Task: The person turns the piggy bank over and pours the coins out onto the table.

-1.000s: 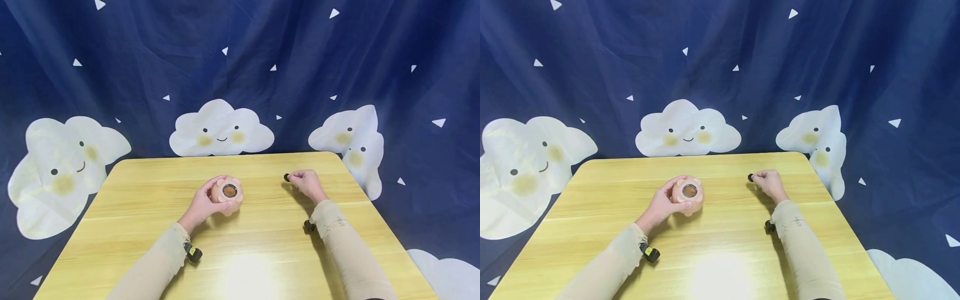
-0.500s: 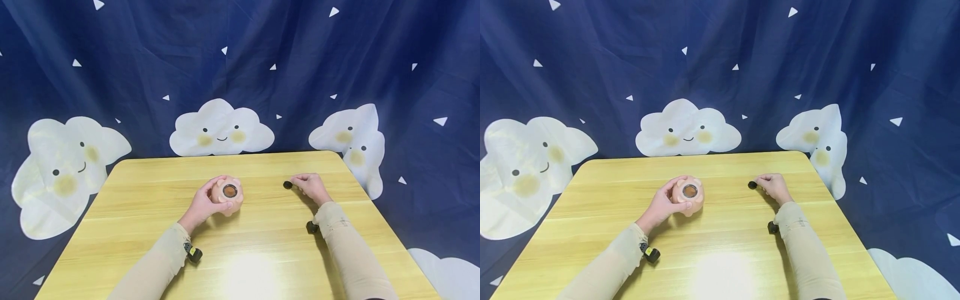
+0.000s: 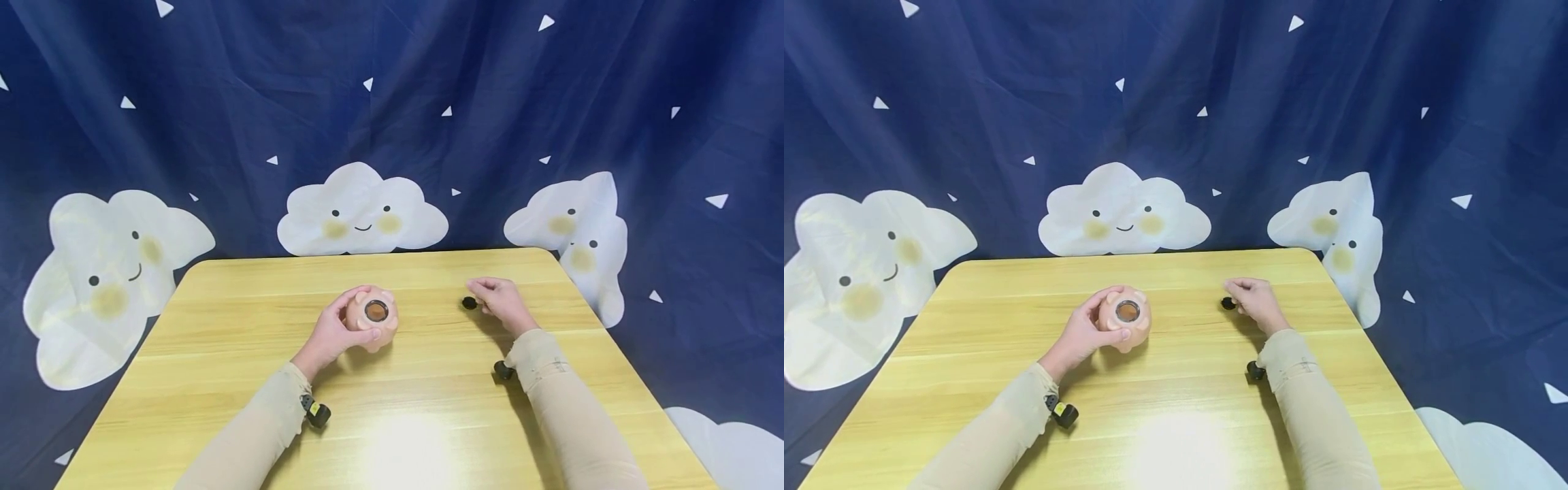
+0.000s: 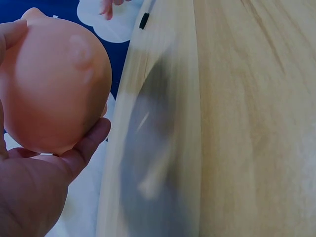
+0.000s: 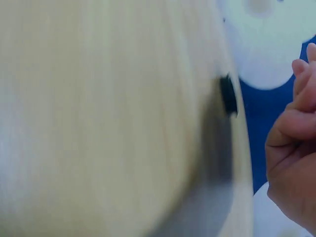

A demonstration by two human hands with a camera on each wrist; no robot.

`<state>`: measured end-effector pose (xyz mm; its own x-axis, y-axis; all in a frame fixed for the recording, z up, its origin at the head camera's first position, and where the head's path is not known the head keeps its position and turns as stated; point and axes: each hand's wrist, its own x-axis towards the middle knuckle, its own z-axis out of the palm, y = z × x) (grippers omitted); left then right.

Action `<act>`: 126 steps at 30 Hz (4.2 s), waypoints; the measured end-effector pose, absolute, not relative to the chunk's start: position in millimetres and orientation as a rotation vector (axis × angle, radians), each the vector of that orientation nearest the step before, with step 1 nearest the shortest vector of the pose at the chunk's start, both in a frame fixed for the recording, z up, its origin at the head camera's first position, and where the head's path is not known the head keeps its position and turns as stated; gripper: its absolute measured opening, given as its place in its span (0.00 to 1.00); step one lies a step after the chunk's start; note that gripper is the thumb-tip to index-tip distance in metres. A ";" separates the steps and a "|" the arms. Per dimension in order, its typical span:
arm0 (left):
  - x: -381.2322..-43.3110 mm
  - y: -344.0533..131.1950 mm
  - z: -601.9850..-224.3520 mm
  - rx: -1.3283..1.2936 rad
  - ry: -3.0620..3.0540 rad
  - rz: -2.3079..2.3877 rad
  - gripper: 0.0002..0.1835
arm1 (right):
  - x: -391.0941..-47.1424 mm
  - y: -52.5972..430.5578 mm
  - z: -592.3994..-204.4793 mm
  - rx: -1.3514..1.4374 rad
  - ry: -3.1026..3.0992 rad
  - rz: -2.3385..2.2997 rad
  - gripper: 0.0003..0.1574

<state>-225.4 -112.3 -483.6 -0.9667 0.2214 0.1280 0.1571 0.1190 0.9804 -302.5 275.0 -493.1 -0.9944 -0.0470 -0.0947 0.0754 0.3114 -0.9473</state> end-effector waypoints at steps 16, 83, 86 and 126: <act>-231.7 -110.4 -480.5 0.380 2.298 2.013 0.47 | -272.1 184.7 -453.5 -0.337 2.089 -1.666 0.38; -259.4 -127.1 -474.8 0.375 2.070 1.979 0.45 | -285.3 136.2 -466.0 -0.532 2.142 -1.599 0.41; -259.6 -127.1 -476.3 0.401 2.015 2.014 0.47 | -284.0 137.4 -463.2 -0.516 2.136 -1.565 0.40; -257.3 -129.7 -471.8 0.380 2.219 1.770 0.49 | -271.5 129.9 -471.2 -0.380 1.872 -1.832 0.59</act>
